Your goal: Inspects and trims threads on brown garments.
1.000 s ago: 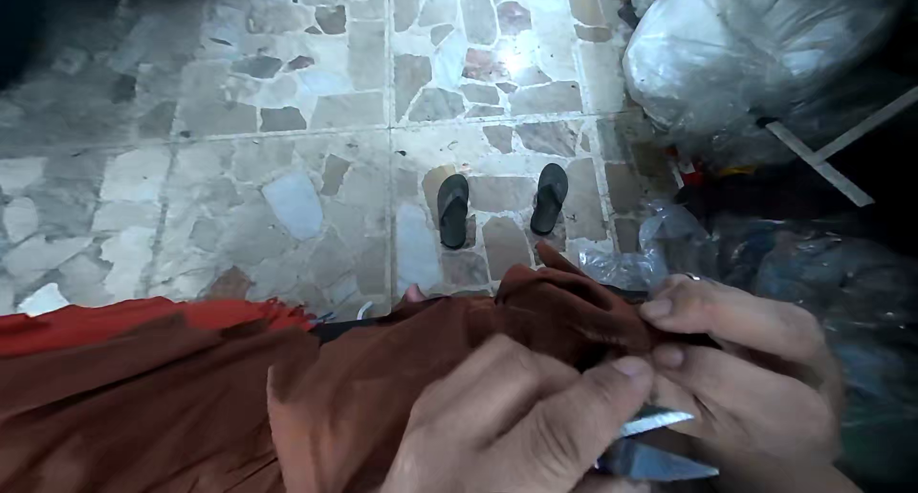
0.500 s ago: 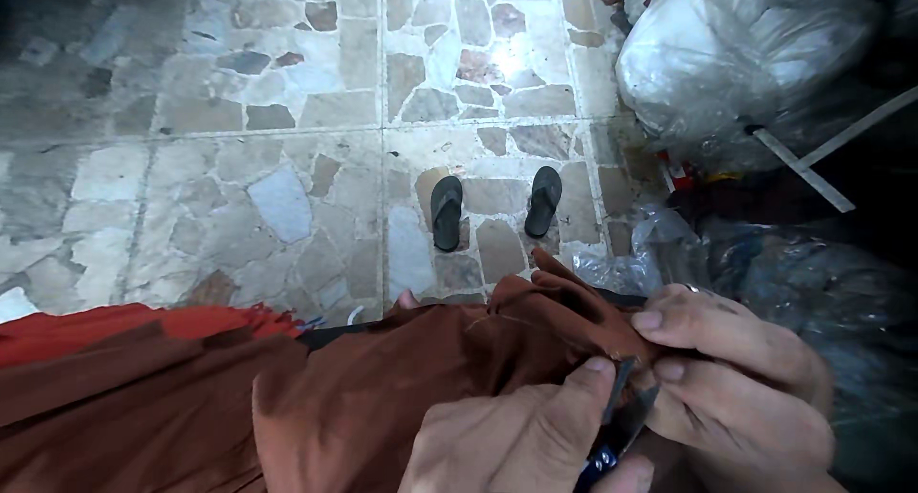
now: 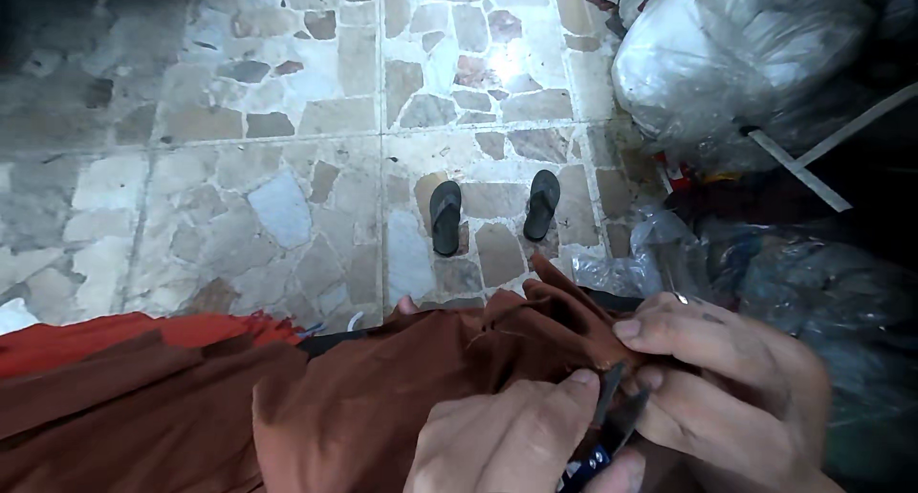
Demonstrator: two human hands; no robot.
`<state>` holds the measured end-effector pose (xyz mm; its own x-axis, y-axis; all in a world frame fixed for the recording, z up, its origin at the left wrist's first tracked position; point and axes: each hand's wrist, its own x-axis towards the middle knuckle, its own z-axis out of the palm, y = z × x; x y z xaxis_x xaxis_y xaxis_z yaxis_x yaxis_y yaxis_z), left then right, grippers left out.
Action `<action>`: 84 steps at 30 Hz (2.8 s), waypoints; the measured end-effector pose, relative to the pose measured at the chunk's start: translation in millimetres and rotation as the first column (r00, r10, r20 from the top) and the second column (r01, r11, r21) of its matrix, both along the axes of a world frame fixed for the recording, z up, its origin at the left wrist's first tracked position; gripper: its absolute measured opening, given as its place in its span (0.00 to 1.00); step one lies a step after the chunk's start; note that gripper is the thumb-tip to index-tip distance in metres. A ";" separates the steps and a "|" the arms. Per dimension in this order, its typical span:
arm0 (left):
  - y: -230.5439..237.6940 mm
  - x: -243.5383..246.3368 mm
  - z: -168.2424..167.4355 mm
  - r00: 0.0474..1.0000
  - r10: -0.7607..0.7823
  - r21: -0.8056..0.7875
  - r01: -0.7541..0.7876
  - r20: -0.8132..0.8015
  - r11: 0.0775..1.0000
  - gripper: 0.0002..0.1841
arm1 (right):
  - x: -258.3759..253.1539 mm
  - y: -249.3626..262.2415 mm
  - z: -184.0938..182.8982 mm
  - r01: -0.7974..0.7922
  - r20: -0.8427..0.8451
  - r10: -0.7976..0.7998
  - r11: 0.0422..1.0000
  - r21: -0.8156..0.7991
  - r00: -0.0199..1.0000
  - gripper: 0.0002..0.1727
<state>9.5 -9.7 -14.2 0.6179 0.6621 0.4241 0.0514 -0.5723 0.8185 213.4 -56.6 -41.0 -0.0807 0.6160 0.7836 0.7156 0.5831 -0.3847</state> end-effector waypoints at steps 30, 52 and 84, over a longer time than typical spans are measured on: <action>38.0 4.6 -33.3 0.966 -0.132 -0.128 0.163 0.222 0.978 0.11 | -2.6 6.8 6.2 -0.140 -0.113 0.129 0.985 -0.102 0.985 0.06; 50.6 5.4 -38.2 0.812 0.098 -0.178 0.007 0.575 0.984 0.09 | 5.7 17.8 -7.3 -0.153 -0.255 0.132 0.986 -0.065 0.958 0.10; 24.8 -26.5 8.6 0.982 -0.165 -0.108 0.175 0.092 0.979 0.17 | -3.9 4.8 -3.7 -0.149 -0.093 0.156 0.986 0.073 0.983 0.05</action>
